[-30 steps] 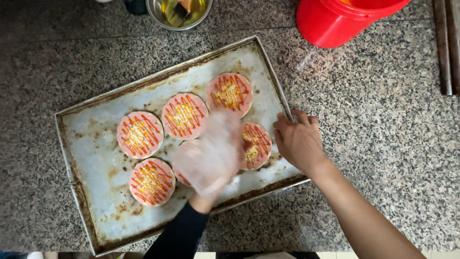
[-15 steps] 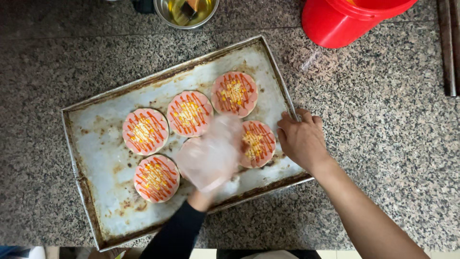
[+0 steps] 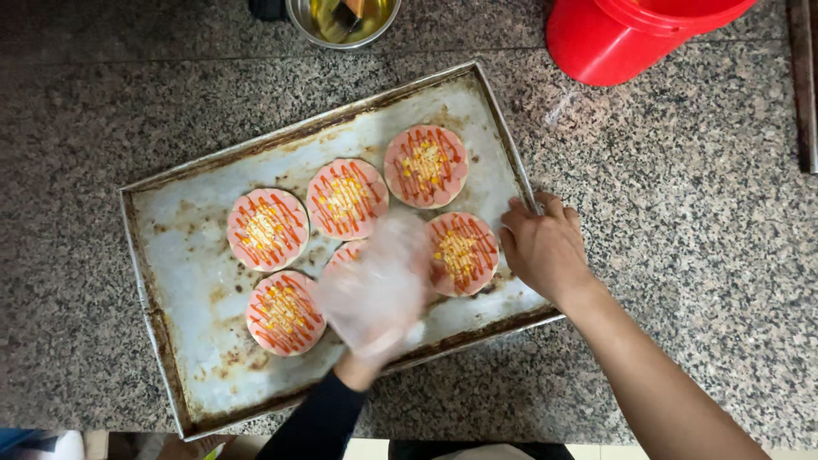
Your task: The person drizzles sauce from a piping bag onto mini-pizzas, places a tray into an oven, and then uses a knife to finely dice a piece of pastry on a counter.
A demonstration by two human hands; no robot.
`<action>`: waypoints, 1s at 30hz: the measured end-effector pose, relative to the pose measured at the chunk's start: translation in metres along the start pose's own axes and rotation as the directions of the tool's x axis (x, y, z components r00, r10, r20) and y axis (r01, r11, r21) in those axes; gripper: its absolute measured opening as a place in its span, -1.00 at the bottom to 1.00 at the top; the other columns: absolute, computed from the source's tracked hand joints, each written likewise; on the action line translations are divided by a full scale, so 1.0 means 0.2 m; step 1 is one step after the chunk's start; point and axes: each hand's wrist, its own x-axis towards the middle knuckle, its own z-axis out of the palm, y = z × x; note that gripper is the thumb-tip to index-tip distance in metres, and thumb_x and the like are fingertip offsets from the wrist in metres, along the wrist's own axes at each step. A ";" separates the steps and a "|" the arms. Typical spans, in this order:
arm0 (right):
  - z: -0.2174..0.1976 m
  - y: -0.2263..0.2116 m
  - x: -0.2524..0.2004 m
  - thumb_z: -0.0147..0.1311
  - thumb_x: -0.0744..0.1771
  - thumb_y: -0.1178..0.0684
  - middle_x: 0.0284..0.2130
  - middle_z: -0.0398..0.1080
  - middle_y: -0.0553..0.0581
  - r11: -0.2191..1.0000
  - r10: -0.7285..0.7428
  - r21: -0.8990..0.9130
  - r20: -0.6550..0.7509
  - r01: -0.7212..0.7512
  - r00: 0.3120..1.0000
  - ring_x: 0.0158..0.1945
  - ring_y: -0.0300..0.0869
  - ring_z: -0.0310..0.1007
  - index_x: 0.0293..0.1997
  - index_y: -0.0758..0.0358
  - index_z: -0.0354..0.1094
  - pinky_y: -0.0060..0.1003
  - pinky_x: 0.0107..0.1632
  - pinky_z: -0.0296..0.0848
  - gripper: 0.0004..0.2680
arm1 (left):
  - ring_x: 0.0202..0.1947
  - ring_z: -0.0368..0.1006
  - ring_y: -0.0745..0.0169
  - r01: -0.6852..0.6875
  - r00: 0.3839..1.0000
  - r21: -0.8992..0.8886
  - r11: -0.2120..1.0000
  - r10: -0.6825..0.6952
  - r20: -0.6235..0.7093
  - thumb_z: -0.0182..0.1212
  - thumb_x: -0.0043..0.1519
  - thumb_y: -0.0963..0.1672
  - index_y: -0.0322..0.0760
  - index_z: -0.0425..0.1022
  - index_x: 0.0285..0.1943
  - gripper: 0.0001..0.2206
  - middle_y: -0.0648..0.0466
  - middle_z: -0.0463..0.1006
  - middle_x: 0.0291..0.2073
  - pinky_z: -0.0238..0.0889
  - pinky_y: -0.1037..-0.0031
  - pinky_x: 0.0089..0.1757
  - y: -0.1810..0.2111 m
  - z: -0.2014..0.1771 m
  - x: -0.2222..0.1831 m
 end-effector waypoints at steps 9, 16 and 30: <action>0.00 0.00 0.00 0.09 0.31 0.00 0.10 0.48 0.14 1.000 0.011 -0.008 0.031 -0.011 0.999 0.25 0.20 0.26 -0.09 0.17 0.54 0.18 0.18 0.27 -0.82 | -0.12 0.23 0.14 -0.007 0.996 0.121 0.993 0.018 -0.092 0.06 0.47 -0.15 -0.47 0.36 0.19 -0.76 -0.07 0.35 -0.08 0.14 0.40 -0.11 0.03 -0.01 0.05; 0.02 0.01 0.00 0.08 0.32 0.01 0.12 0.48 0.15 1.000 0.017 0.005 0.035 -0.017 0.999 0.27 0.20 0.27 -0.09 0.18 0.53 0.17 0.20 0.29 -0.83 | -0.14 0.21 0.15 0.082 0.973 0.164 0.983 -0.044 -0.226 0.07 0.48 -0.14 -0.49 0.37 0.18 -0.76 -0.07 0.33 -0.11 0.12 0.41 -0.14 0.03 -0.10 0.07; -0.01 0.01 -0.03 0.11 0.32 0.03 0.11 0.48 0.22 0.994 -0.025 0.104 -0.077 0.033 0.997 0.24 0.14 0.32 0.00 0.21 0.53 0.13 0.26 0.24 -0.79 | -0.20 0.41 0.03 -0.201 0.941 0.243 0.949 0.256 -0.221 -0.09 0.53 0.07 -0.35 0.31 -0.23 -0.56 -0.10 0.47 -0.32 0.31 0.24 0.00 0.28 0.03 -0.01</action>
